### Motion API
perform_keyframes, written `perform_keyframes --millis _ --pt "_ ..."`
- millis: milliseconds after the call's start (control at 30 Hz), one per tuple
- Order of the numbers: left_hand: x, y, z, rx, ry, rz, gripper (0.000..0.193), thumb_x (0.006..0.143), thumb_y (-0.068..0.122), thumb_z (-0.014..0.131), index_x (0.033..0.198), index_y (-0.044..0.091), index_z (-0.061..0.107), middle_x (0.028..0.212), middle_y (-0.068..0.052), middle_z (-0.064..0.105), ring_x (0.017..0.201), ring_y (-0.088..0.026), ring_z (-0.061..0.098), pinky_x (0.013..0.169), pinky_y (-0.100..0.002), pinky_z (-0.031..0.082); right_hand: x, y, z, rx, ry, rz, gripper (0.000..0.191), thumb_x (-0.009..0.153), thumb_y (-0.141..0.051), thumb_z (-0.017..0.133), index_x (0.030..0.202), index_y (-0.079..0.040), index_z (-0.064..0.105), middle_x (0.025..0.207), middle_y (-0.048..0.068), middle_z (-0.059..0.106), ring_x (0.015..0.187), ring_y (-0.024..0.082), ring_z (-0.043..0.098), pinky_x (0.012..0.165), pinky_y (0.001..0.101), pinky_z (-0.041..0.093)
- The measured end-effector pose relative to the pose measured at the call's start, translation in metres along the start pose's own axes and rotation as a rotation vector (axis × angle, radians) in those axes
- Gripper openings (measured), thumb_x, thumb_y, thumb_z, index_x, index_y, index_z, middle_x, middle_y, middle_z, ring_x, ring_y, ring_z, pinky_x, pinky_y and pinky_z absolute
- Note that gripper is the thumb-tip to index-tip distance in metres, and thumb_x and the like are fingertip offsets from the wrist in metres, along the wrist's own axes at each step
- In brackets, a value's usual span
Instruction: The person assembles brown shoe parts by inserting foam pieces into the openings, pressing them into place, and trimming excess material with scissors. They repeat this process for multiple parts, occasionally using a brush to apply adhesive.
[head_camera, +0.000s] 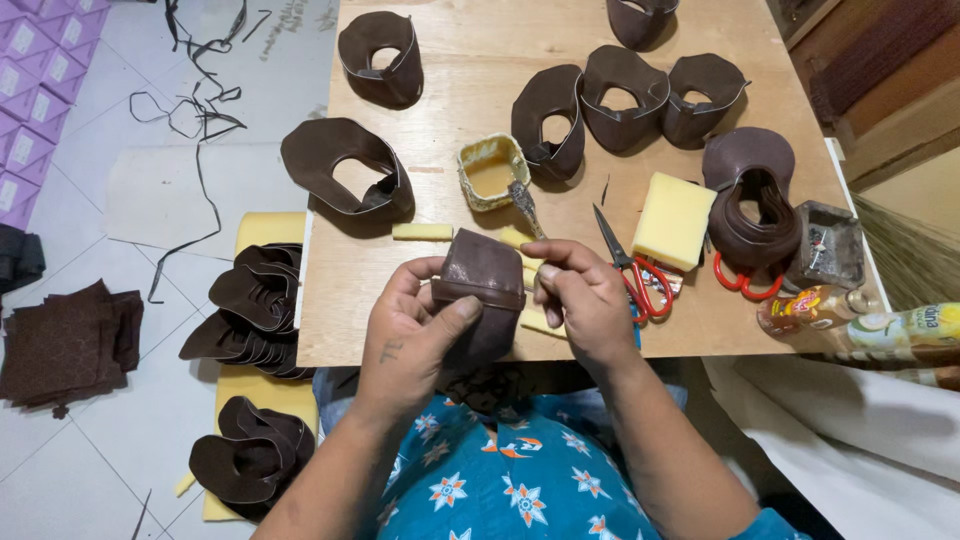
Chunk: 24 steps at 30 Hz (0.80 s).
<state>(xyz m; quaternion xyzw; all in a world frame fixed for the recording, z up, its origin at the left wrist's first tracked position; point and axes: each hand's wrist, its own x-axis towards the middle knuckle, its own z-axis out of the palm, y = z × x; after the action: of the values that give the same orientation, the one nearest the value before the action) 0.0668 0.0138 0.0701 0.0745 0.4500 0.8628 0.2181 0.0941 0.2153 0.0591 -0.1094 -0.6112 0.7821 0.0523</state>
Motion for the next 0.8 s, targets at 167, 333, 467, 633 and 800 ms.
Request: perform_keyframes --millis 167,333,467,633,800 --pt "0.001 -0.006 -0.007 0.003 -0.026 -0.088 0.024 0.097 0.001 0.066 0.119 -0.006 0.057 0.102 -0.016 0.071 0.088 -0.016 0.07 0.079 -0.03 0.06 -0.014 -0.008 0.006 -0.723 -0.13 -0.844 0.034 0.084 -0.003 0.07 0.116 0.003 0.066 0.114 0.024 0.063 0.106 0.037 0.064 0.096 0.0409 0.053" --pt "-0.001 -0.013 -0.002 0.034 -0.056 -0.098 0.021 0.095 0.002 0.067 0.114 -0.004 0.06 0.101 -0.013 0.073 0.09 -0.013 0.07 0.081 -0.027 0.06 -0.018 -0.001 0.014 -0.7 -0.047 -0.713 0.02 0.089 -0.009 0.074 0.108 -0.004 0.069 0.104 0.009 0.075 0.097 0.021 0.074 0.097 0.0351 0.057" --pt "-0.002 -0.011 0.003 -0.023 -0.029 -0.085 0.022 0.095 0.003 0.068 0.114 -0.003 0.059 0.1 -0.013 0.072 0.087 -0.014 0.07 0.078 -0.029 0.06 -0.018 0.013 0.011 -0.638 -0.007 -0.552 0.02 0.089 -0.008 0.075 0.107 -0.001 0.069 0.099 0.011 0.075 0.092 0.02 0.074 0.084 0.0286 0.058" --pt "-0.007 -0.001 0.004 0.148 -0.125 -0.183 0.039 0.086 0.001 0.073 0.123 0.0 0.061 0.105 -0.008 0.073 0.093 -0.011 0.071 0.085 -0.027 0.06 -0.01 0.031 -0.001 -0.532 -0.008 -0.461 0.021 0.089 -0.004 0.071 0.109 0.0 0.071 0.1 0.011 0.075 0.091 0.02 0.073 0.083 0.028 0.058" --pt "-0.005 -0.006 0.005 0.039 -0.05 -0.165 0.037 0.088 0.002 0.072 0.122 -0.005 0.061 0.104 -0.014 0.075 0.088 -0.015 0.073 0.081 -0.031 0.061 -0.005 0.029 0.006 -0.192 -0.135 -0.063 0.016 0.094 0.0 0.068 0.107 0.004 0.077 0.094 0.013 0.076 0.085 0.019 0.068 0.077 0.0283 0.056"
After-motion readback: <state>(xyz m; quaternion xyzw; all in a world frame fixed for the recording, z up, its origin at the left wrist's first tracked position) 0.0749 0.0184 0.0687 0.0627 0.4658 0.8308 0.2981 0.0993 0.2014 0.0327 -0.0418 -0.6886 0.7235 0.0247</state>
